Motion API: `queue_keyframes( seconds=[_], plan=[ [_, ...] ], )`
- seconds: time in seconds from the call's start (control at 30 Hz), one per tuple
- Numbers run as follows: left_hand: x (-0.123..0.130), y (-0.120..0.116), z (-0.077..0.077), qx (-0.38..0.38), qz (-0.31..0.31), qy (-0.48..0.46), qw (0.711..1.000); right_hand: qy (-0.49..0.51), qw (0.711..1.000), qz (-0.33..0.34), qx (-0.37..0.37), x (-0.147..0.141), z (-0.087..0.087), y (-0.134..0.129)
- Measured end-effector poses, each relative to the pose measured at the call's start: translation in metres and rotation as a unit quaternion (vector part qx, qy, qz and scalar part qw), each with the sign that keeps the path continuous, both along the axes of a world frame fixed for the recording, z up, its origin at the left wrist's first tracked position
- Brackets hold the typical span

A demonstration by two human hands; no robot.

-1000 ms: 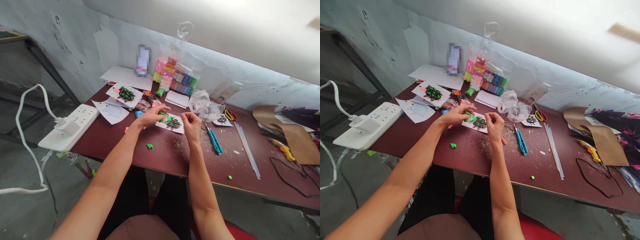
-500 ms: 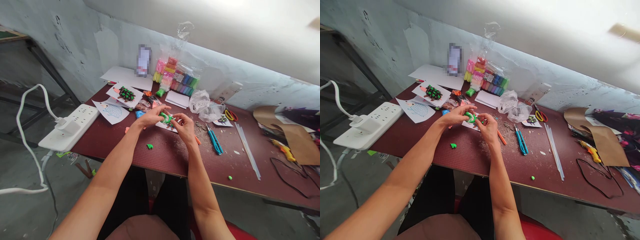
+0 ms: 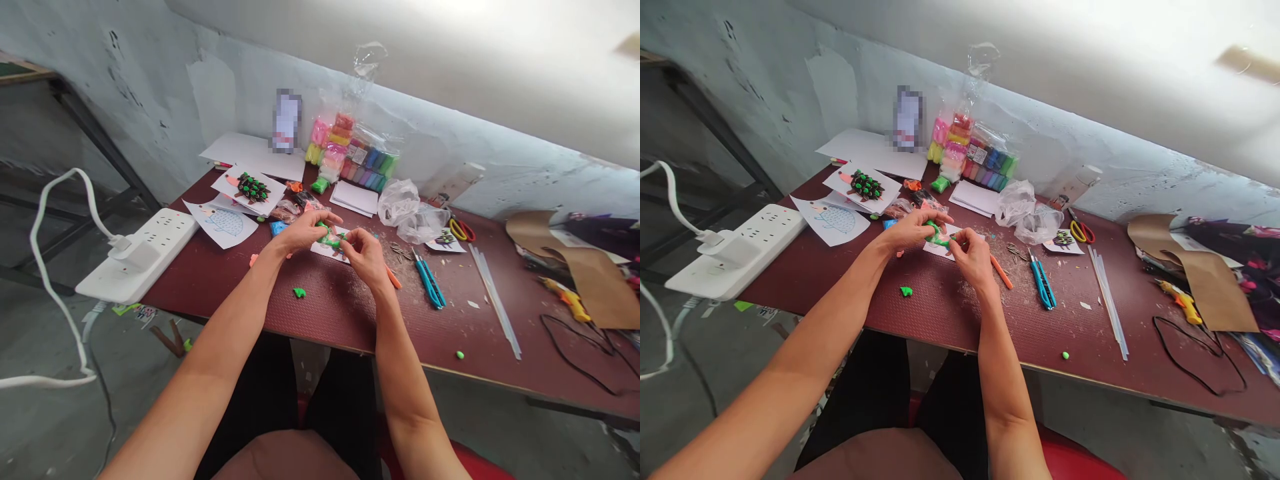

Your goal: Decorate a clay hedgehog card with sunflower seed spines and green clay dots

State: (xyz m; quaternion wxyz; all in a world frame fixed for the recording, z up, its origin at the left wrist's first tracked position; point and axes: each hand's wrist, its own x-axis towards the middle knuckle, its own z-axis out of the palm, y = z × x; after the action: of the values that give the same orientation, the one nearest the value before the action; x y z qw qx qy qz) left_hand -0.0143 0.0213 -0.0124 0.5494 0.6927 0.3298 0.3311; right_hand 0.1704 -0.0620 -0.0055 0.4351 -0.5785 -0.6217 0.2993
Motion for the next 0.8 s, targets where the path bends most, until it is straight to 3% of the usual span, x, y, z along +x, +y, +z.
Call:
queue_keyframes(
  seconds=[0.1, 0.23, 0.4, 0.63, 0.8],
  plan=[
    [0.001, -0.003, 0.005, -0.020, 0.000, 0.006, 1.000, 0.047, 0.999, -0.018, 0.001, 0.000, 0.001, 0.001],
    [-0.003, -0.011, 0.014, -0.056, -0.055, -0.016, 0.997, 0.091, 0.996, -0.015, 0.016, 0.000, 0.002, 0.001],
    [-0.006, -0.017, 0.021, -0.115, -0.119, -0.033, 0.986, 0.067, 0.995, -0.032, 0.060, -0.005, 0.001, -0.002],
    [0.000, -0.015, 0.018, -0.083, -0.046, -0.005, 0.995, -0.117, 0.983, -0.028, 0.141, -0.002, 0.001, -0.002],
    [0.000, -0.017, 0.022, -0.056, -0.026, 0.002, 0.998, -0.174, 0.974, -0.016, 0.145, 0.000, 0.001, -0.002]
  ],
)
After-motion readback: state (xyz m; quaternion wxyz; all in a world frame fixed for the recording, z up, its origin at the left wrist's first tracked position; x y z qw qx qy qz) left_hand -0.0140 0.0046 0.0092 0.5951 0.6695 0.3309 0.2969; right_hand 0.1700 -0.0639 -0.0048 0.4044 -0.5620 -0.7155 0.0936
